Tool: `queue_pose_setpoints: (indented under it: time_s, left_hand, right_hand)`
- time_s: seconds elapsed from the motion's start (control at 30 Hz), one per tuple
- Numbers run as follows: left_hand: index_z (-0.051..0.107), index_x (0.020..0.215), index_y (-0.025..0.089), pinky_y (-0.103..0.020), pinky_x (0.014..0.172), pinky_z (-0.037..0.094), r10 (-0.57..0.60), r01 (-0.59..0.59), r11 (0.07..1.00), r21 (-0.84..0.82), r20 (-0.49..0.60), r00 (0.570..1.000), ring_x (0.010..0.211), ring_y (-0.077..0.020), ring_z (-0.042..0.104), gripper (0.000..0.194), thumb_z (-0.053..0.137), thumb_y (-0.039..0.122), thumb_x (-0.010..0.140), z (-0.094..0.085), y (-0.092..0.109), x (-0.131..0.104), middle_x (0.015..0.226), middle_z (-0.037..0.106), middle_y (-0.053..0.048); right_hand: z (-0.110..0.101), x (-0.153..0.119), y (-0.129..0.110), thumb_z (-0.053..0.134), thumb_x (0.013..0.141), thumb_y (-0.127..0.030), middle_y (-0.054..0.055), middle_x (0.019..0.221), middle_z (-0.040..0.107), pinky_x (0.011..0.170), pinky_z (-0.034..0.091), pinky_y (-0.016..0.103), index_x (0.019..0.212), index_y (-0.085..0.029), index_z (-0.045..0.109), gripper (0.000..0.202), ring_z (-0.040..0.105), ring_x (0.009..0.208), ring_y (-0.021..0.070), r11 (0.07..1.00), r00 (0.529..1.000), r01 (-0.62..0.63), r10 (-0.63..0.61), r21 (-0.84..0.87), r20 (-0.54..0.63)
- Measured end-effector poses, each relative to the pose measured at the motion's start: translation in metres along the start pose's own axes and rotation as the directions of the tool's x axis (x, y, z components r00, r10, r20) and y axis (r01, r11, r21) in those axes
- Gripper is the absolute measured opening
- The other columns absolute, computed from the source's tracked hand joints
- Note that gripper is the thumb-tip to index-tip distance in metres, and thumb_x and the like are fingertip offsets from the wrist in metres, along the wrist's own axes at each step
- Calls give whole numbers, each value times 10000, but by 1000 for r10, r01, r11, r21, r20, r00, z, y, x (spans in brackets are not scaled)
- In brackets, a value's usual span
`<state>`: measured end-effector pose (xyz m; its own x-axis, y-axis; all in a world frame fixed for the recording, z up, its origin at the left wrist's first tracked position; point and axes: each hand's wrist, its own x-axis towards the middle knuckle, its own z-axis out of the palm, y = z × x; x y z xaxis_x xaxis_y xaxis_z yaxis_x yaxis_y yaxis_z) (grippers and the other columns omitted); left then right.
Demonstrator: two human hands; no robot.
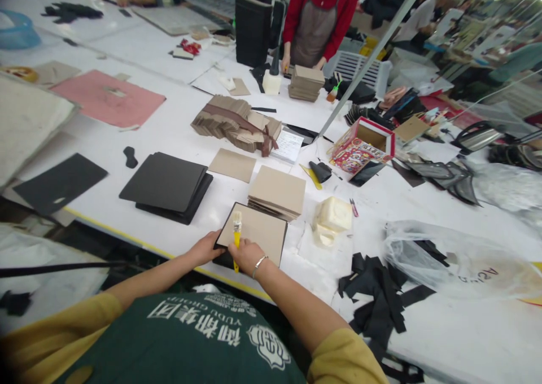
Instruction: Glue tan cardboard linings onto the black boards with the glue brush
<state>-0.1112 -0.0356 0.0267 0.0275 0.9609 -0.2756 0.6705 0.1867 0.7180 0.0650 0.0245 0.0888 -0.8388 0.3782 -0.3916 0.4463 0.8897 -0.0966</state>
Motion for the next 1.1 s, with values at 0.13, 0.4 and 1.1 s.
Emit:
queue_pose_setpoints:
  time_s: [0.13, 0.4, 1.1]
  left_hand:
    - [395, 1219, 165, -356, 865, 397, -20, 20, 1000, 22, 14, 1000, 1051, -262, 487, 598, 603, 199, 660, 0, 0, 0, 1092, 533, -122]
    - [372, 1238, 146, -358, 878, 390, -5, 4, 998, 57, 13, 1000, 1072, -263, 475, 616, 592, 222, 668, 4, -4, 1, 1120, 520, -137]
    - [554, 828, 147, -256, 566, 460, -305, 294, 909, -294, 10, 952, 647, -158, 592, 217, 395, 274, 753, -19, 10, 12, 756, 613, -54]
  right_hand:
    - [5, 2, -3, 285, 901, -199, 140, 933, 547, 662, 457, 315, 1029, -156, 457, 219, 523, 878, 225, 1000, 1000, -18, 18, -14, 10]
    - [11, 5, -4, 279, 902, -202, 132, 906, 558, 631, 458, 314, 1025, -162, 455, 218, 535, 850, 231, 999, 1000, -14, 13, -40, -17]
    - [-4, -5, 2, 348, 882, -205, 94, 839, 580, 597, 454, 272, 1010, -165, 449, 167, 562, 764, 196, 999, 997, -22, 18, -49, -75]
